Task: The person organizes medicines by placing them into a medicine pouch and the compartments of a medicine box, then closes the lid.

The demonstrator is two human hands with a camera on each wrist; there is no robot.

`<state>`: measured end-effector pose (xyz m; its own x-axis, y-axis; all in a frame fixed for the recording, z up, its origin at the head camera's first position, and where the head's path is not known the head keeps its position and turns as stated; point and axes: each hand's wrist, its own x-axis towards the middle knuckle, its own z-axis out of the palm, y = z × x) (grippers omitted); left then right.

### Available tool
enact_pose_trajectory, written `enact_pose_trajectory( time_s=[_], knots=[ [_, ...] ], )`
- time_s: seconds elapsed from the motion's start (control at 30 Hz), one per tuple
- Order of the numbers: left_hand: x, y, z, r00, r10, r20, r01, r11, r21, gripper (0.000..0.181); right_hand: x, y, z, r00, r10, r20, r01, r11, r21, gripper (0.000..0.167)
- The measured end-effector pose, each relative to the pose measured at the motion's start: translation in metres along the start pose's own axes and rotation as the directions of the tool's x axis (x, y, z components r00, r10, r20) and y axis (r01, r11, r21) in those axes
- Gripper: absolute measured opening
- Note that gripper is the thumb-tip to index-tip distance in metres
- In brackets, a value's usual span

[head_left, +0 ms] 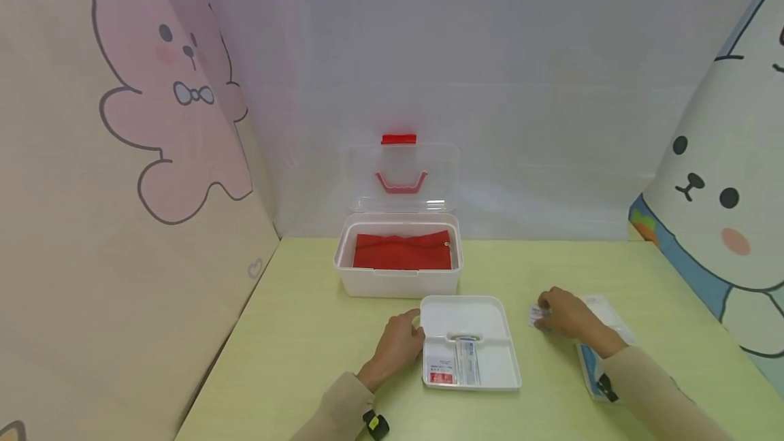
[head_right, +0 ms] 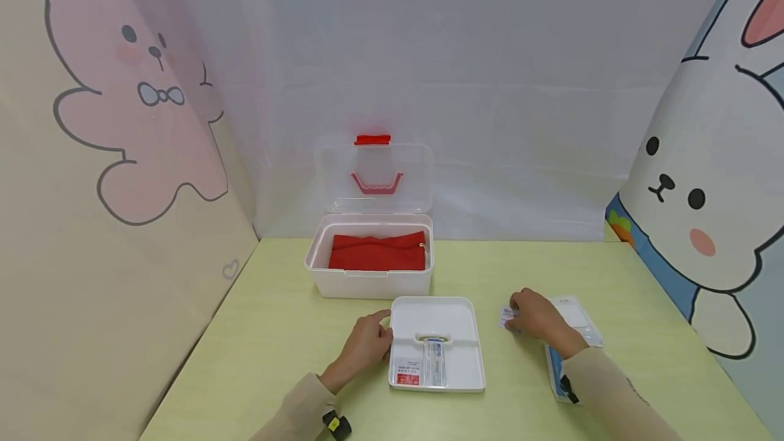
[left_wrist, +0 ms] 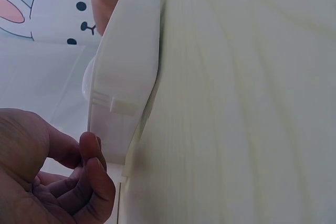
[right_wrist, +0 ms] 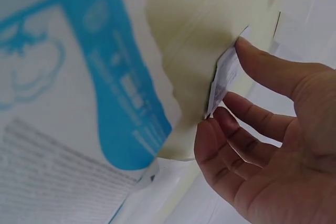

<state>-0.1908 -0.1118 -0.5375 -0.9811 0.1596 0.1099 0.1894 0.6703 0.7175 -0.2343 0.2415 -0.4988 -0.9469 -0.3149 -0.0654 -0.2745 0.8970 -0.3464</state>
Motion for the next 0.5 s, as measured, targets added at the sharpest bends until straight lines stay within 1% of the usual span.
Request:
enact_pose_trajectory(
  time_s=[0.17,0.27,0.37,0.5],
  knots=[
    [0.0,0.0003,0.0,1.0,0.0,-0.005,0.0,1.0,0.004,0.04,-0.001,-0.0012,0.0008,1.0,0.002,-0.003,-0.002,1.0,0.031,0.034],
    [-0.0002,0.0009,-0.0004,1.0,-0.004,-0.003,0.004,1.0,-0.003,0.041,-0.0027,-0.0023,0.0005,1.0,-0.006,-0.018,0.007,0.998,0.064,0.029],
    [-0.0004,0.0014,-0.0006,1.0,-0.009,0.0,0.009,1.0,-0.006,0.041,-0.0044,-0.0029,0.0006,0.998,-0.022,-0.051,0.026,0.996,0.086,0.022],
    [-0.0003,0.0017,-0.0006,1.0,-0.008,0.002,0.008,1.0,0.001,0.041,-0.0051,-0.0021,0.0014,0.99,-0.049,-0.132,0.058,0.996,0.065,0.013]
  ],
)
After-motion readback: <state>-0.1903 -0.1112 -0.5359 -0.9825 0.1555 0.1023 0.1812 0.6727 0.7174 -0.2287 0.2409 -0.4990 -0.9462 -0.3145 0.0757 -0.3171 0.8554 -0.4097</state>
